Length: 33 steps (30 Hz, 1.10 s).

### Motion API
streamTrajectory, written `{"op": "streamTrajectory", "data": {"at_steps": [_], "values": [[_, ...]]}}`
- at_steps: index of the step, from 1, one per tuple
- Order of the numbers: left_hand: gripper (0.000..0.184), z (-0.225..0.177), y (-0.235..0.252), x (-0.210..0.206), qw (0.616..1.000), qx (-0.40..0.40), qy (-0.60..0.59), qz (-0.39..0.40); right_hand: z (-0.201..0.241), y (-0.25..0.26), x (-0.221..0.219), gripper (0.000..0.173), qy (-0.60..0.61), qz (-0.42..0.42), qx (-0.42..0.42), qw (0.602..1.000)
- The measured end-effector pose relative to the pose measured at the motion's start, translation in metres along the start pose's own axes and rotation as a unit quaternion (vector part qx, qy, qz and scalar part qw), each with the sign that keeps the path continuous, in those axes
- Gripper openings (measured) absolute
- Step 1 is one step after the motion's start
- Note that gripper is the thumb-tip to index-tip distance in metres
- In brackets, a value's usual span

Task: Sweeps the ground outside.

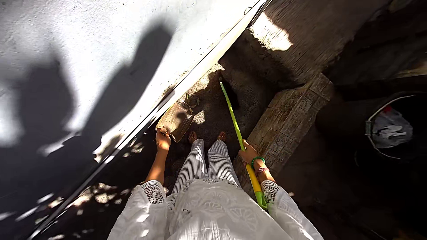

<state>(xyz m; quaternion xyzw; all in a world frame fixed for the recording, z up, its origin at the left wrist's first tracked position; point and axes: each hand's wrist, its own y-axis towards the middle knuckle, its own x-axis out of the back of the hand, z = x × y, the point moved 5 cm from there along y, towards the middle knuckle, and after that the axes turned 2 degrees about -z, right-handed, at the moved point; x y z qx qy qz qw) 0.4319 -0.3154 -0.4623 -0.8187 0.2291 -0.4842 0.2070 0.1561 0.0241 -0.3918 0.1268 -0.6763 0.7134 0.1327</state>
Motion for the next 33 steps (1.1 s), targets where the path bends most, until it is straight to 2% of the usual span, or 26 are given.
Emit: {"op": "streamTrajectory", "data": {"at_steps": [3, 6, 8, 10, 12, 14, 16, 17, 19, 21, 23, 25, 26, 28, 31, 33], "values": [[0.049, -0.017, 0.000, -0.007, 0.999, -0.014, 0.030, 0.038, 0.020, -0.003, -0.046, 0.077, -0.001, 0.084, 0.011, 0.996], [0.049, -0.019, -0.001, -0.011, 0.998, -0.013, 0.043, 0.052, -0.004, -0.051, -0.048, 0.074, 0.110, 0.140, 0.027, 0.984], [0.049, -0.015, 0.001, -0.009, 0.999, -0.013, 0.026, 0.043, -0.029, -0.091, -0.033, 0.074, 0.151, 0.137, 0.013, 0.979], [0.049, -0.013, 0.001, -0.005, 0.999, -0.017, 0.020, 0.029, -0.058, -0.124, -0.018, 0.074, 0.158, 0.097, -0.013, 0.983], [0.054, -0.015, 0.000, -0.003, 0.999, -0.006, 0.032, 0.020, -0.085, -0.133, -0.003, 0.073, 0.160, 0.040, -0.049, 0.985], [0.066, -0.018, -0.003, -0.003, 0.997, 0.032, 0.069, 0.032, -0.105, -0.112, 0.010, 0.072, 0.147, -0.021, -0.084, 0.985], [0.074, -0.020, -0.008, -0.004, 0.988, 0.081, 0.107, 0.078, -0.107, -0.066, 0.016, 0.073, 0.161, -0.066, -0.111, 0.979], [0.070, -0.020, -0.009, -0.007, 0.985, 0.096, 0.092, 0.109, -0.100, -0.038, 0.018, 0.073, 0.190, -0.073, -0.121, 0.972], [0.055, -0.016, -0.012, -0.012, 0.981, 0.119, -0.062, 0.142, -0.071, 0.009, 0.019, 0.070, 0.269, -0.057, -0.106, 0.956], [0.044, -0.018, -0.016, -0.014, 0.934, 0.169, -0.281, 0.141, -0.046, 0.031, 0.022, 0.072, 0.264, -0.007, -0.071, 0.962], [0.046, -0.019, -0.016, -0.011, 0.877, 0.243, -0.403, 0.100, -0.045, 0.016, 0.027, 0.078, 0.211, 0.043, -0.033, 0.976], [0.060, -0.024, -0.016, -0.013, 0.842, 0.303, -0.440, 0.082, -0.060, -0.015, 0.048, 0.079, 0.190, 0.051, 0.007, 0.981], [0.060, -0.027, -0.014, -0.015, 0.826, 0.324, -0.454, 0.077, -0.060, -0.029, 0.062, 0.080, 0.159, 0.042, 0.023, 0.986], [0.041, -0.027, -0.012, -0.017, 0.782, 0.361, -0.505, 0.053, -0.051, -0.040, 0.085, 0.081, 0.081, -0.005, 0.038, 0.996], [0.027, -0.017, -0.004, -0.023, 0.667, 0.397, -0.630, 0.031, -0.013, 0.002, 0.101, 0.080, -0.015, -0.064, 0.033, 0.997], [0.014, -0.001, -0.006, -0.031, 0.612, 0.416, -0.672, -0.009, 0.014, 0.041, 0.088, 0.082, -0.037, -0.057, 0.013, 0.998]]}}
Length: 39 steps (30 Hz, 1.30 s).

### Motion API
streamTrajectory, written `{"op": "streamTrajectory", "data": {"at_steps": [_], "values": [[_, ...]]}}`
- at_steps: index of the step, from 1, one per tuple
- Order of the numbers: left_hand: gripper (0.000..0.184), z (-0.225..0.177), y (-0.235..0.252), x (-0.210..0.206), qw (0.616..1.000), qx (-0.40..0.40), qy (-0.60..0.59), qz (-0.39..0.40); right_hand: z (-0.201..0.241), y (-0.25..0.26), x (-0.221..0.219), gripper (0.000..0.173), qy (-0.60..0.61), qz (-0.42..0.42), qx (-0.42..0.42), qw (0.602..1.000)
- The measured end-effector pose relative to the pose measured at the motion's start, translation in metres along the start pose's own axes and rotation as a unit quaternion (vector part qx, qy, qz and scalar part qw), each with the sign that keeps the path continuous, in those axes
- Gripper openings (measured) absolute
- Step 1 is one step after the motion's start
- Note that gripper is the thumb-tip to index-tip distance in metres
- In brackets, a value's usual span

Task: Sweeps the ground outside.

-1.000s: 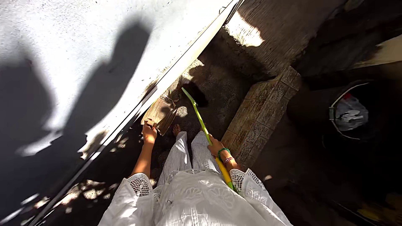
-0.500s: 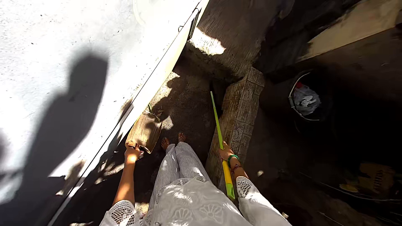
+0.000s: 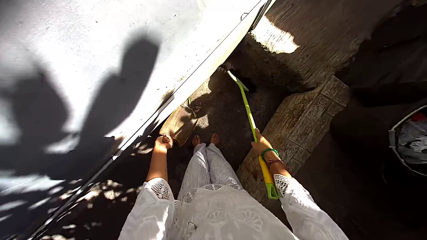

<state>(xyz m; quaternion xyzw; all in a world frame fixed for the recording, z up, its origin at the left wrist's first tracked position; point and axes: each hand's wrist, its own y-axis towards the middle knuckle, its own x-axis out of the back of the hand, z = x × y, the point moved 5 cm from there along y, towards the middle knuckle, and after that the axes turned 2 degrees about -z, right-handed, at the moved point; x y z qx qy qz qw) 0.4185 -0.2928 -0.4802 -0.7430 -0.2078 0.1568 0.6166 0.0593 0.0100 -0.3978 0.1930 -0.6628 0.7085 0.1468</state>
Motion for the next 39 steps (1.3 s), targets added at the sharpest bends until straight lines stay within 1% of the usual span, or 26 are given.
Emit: {"op": "streamTrajectory", "data": {"at_steps": [1, 3, 5, 8, 9, 11, 14, 16, 18, 20, 23, 24, 25, 27, 29, 31, 33, 34, 36, 39], "values": [[0.018, 0.001, 0.002, 0.009, 1.000, 0.003, -0.029, -0.003, 0.012, 0.012, -0.014, 0.082, -0.020, 0.010, -0.006, 1.000], [0.023, -0.002, -0.004, 0.028, 0.998, 0.006, -0.058, -0.001, 0.029, 0.014, -0.051, 0.085, -0.092, 0.040, -0.004, 0.995], [0.017, -0.007, -0.019, 0.047, 0.997, -0.001, -0.078, -0.021, 0.028, -0.005, -0.088, 0.087, -0.165, 0.067, 0.011, 0.984], [0.015, -0.011, -0.029, 0.070, 0.996, -0.001, -0.077, -0.036, 0.012, -0.044, -0.109, 0.088, -0.216, 0.112, 0.037, 0.969], [0.015, -0.014, -0.031, 0.075, 0.997, -0.008, -0.075, -0.032, 0.005, -0.057, -0.108, 0.087, -0.210, 0.125, 0.045, 0.969], [0.015, -0.020, -0.033, 0.081, 0.996, -0.024, -0.079, -0.024, -0.010, -0.089, -0.100, 0.079, -0.177, 0.116, 0.063, 0.975], [0.019, -0.036, -0.028, 0.093, 0.997, -0.045, -0.051, -0.032, -0.034, -0.133, -0.096, 0.068, -0.086, 0.054, 0.049, 0.994], [0.019, -0.048, -0.027, 0.099, 0.997, -0.060, -0.014, -0.043, -0.041, -0.140, -0.101, 0.067, -0.073, 0.023, 0.034, 0.996], [0.017, -0.061, -0.021, 0.101, 0.996, -0.073, 0.026, -0.041, -0.031, -0.133, -0.112, 0.068, -0.084, 0.006, 0.010, 0.996], [0.020, -0.072, -0.014, 0.101, 0.995, -0.076, 0.055, -0.034, -0.017, -0.120, -0.139, 0.070, -0.072, 0.011, -0.010, 0.997], [0.028, -0.084, -0.010, 0.094, 0.997, -0.068, 0.044, -0.003, -0.003, -0.107, -0.209, 0.071, -0.071, 0.059, -0.011, 0.996], [0.031, -0.087, -0.004, 0.094, 0.997, -0.065, 0.029, 0.013, 0.001, -0.112, -0.232, 0.072, -0.079, 0.081, -0.007, 0.994], [0.033, -0.089, 0.002, 0.093, 0.998, -0.063, 0.013, 0.010, 0.007, -0.123, -0.251, 0.074, -0.090, 0.102, -0.003, 0.991], [0.033, -0.093, 0.008, 0.090, 0.998, -0.058, -0.019, -0.006, 0.010, -0.150, -0.271, 0.074, -0.103, 0.129, 0.010, 0.986], [0.032, -0.095, 0.006, 0.088, 0.999, -0.042, -0.024, 0.006, 0.003, -0.180, -0.270, 0.072, -0.105, 0.138, 0.023, 0.984], [0.033, -0.101, 0.003, 0.093, 0.999, -0.036, -0.018, 0.027, -0.006, -0.214, -0.258, 0.073, -0.105, 0.129, 0.021, 0.986], [0.034, -0.109, -0.003, 0.108, 0.999, -0.023, -0.010, 0.034, -0.016, -0.237, -0.240, 0.073, -0.105, 0.101, 0.011, 0.989], [0.033, -0.113, -0.006, 0.115, 0.999, -0.019, -0.016, 0.020, -0.018, -0.241, -0.231, 0.073, -0.108, 0.077, 0.009, 0.991], [0.028, -0.119, -0.010, 0.129, 0.998, -0.018, -0.066, -0.015, -0.011, -0.231, -0.211, 0.073, -0.131, 0.032, -0.006, 0.991], [0.026, -0.122, -0.012, 0.140, 0.992, -0.032, -0.111, -0.052, 0.021, -0.189, -0.194, 0.073, -0.169, -0.013, -0.042, 0.985]]}}
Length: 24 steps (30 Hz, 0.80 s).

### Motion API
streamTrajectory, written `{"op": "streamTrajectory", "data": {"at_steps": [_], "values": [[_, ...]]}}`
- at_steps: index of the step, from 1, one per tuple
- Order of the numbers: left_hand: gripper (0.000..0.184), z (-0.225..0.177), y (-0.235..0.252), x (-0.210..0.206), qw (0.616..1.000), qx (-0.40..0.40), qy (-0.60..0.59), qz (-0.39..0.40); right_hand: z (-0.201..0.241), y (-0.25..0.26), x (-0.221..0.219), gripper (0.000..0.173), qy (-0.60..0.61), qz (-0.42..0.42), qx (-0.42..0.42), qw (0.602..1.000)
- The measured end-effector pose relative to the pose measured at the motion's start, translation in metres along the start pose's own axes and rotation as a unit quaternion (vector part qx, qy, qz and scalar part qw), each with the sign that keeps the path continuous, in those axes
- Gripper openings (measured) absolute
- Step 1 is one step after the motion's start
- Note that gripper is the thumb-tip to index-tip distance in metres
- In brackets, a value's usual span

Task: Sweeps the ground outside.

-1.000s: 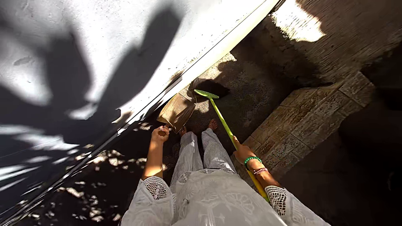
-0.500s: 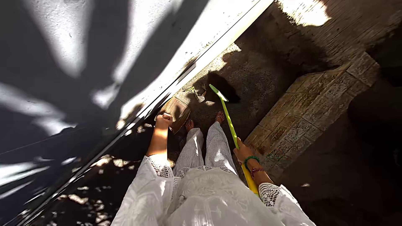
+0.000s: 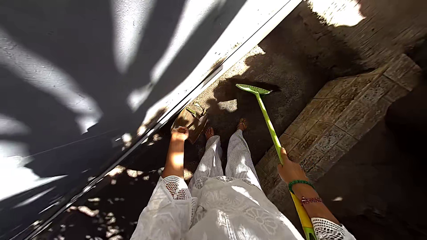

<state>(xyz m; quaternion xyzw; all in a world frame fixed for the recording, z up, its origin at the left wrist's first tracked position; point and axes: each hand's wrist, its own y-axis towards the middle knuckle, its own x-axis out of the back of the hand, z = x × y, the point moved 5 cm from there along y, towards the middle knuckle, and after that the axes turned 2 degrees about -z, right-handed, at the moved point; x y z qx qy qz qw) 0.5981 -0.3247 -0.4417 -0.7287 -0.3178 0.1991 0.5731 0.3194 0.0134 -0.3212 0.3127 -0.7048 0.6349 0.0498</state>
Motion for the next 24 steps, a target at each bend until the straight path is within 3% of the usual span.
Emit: {"op": "streamTrajectory", "data": {"at_steps": [4, 9, 11, 14, 18, 20, 24], "values": [[0.031, -0.009, 0.005, 0.001, 1.000, -0.008, 0.011, -0.003, 0.058, 0.039, -0.011, 0.074, -0.089, -0.025, 0.023, 0.995], [0.031, -0.016, 0.019, -0.002, 1.000, 0.006, 0.027, 0.010, 0.105, 0.008, -0.080, 0.074, -0.165, 0.104, 0.127, 0.972], [0.035, -0.014, 0.020, 0.000, 1.000, 0.013, 0.021, 0.016, 0.096, -0.010, -0.104, 0.078, -0.167, 0.142, 0.147, 0.965], [0.041, -0.019, 0.016, 0.010, 1.000, 0.006, 0.009, 0.002, 0.060, -0.054, -0.103, 0.078, -0.080, 0.178, 0.142, 0.971], [0.028, -0.033, 0.020, 0.049, 0.996, -0.004, 0.073, 0.043, -0.013, -0.100, -0.083, 0.071, 0.074, 0.123, 0.109, 0.984], [0.022, -0.037, 0.020, 0.062, 0.988, 0.003, 0.127, 0.085, -0.036, -0.095, -0.074, 0.072, 0.119, 0.098, 0.080, 0.985], [0.015, -0.022, 0.017, 0.062, 0.989, -0.012, 0.147, 0.020, -0.029, -0.035, -0.072, 0.082, 0.192, 0.105, 0.006, 0.976]]}}
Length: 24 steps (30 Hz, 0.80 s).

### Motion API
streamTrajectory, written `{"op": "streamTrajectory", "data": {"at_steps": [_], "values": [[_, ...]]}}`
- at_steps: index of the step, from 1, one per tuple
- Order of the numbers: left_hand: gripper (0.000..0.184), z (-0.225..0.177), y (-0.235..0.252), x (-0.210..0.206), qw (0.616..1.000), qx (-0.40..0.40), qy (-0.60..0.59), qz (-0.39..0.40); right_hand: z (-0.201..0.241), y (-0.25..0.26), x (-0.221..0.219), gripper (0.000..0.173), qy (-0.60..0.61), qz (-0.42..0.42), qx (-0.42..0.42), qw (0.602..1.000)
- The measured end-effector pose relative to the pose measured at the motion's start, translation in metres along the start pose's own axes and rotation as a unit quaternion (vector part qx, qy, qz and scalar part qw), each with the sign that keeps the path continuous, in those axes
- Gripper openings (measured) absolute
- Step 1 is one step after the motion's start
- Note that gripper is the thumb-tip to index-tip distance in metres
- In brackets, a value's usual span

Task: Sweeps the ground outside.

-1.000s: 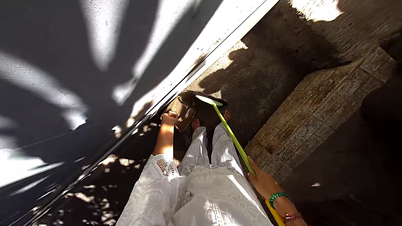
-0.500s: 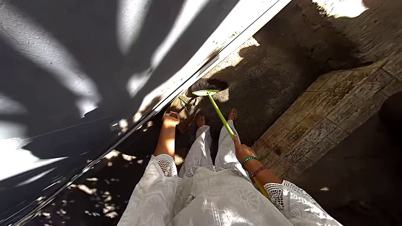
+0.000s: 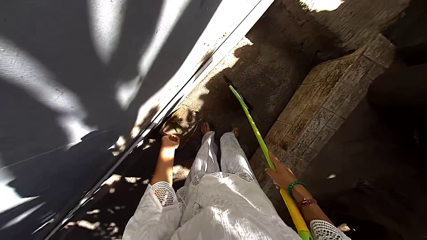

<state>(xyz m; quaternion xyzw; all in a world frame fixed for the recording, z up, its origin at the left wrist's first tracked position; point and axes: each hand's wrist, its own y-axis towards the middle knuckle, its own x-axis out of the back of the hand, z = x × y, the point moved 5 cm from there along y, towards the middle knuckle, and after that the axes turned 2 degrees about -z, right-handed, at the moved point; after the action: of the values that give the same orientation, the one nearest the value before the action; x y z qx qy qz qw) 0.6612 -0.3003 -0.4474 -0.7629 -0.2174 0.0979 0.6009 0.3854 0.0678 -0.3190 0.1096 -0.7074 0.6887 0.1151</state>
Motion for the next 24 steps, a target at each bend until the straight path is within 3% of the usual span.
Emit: {"op": "streamTrajectory", "data": {"at_steps": [4, 7, 11, 14, 16, 20, 24], "values": [[0.025, 0.025, 0.002, -0.021, 0.997, -0.025, 0.059, -0.031, 0.041, 0.055, -0.065, 0.080, 0.047, 0.082, 0.007, 0.995], [0.026, 0.043, 0.003, -0.033, 0.995, -0.039, 0.079, -0.045, 0.049, 0.038, -0.100, 0.078, 0.099, 0.161, 0.055, 0.981], [0.026, 0.047, 0.013, -0.032, 0.995, -0.036, 0.083, -0.049, 0.005, -0.025, -0.071, 0.082, 0.139, 0.163, 0.103, 0.971], [0.027, 0.037, 0.016, -0.015, 0.993, -0.044, 0.111, -0.024, -0.048, -0.067, -0.045, 0.080, 0.166, 0.100, 0.062, 0.979], [0.028, 0.031, 0.019, -0.002, 0.989, -0.053, 0.136, 0.007, -0.083, -0.068, -0.035, 0.079, 0.158, 0.040, 0.018, 0.986], [0.028, 0.032, 0.024, 0.017, 0.992, -0.070, 0.098, 0.039, -0.135, -0.004, -0.039, 0.075, 0.189, -0.046, -0.068, 0.979], [0.035, 0.047, 0.034, 0.032, 0.985, -0.099, 0.124, 0.061, -0.124, 0.078, -0.081, 0.070, 0.330, -0.013, -0.063, 0.942]]}}
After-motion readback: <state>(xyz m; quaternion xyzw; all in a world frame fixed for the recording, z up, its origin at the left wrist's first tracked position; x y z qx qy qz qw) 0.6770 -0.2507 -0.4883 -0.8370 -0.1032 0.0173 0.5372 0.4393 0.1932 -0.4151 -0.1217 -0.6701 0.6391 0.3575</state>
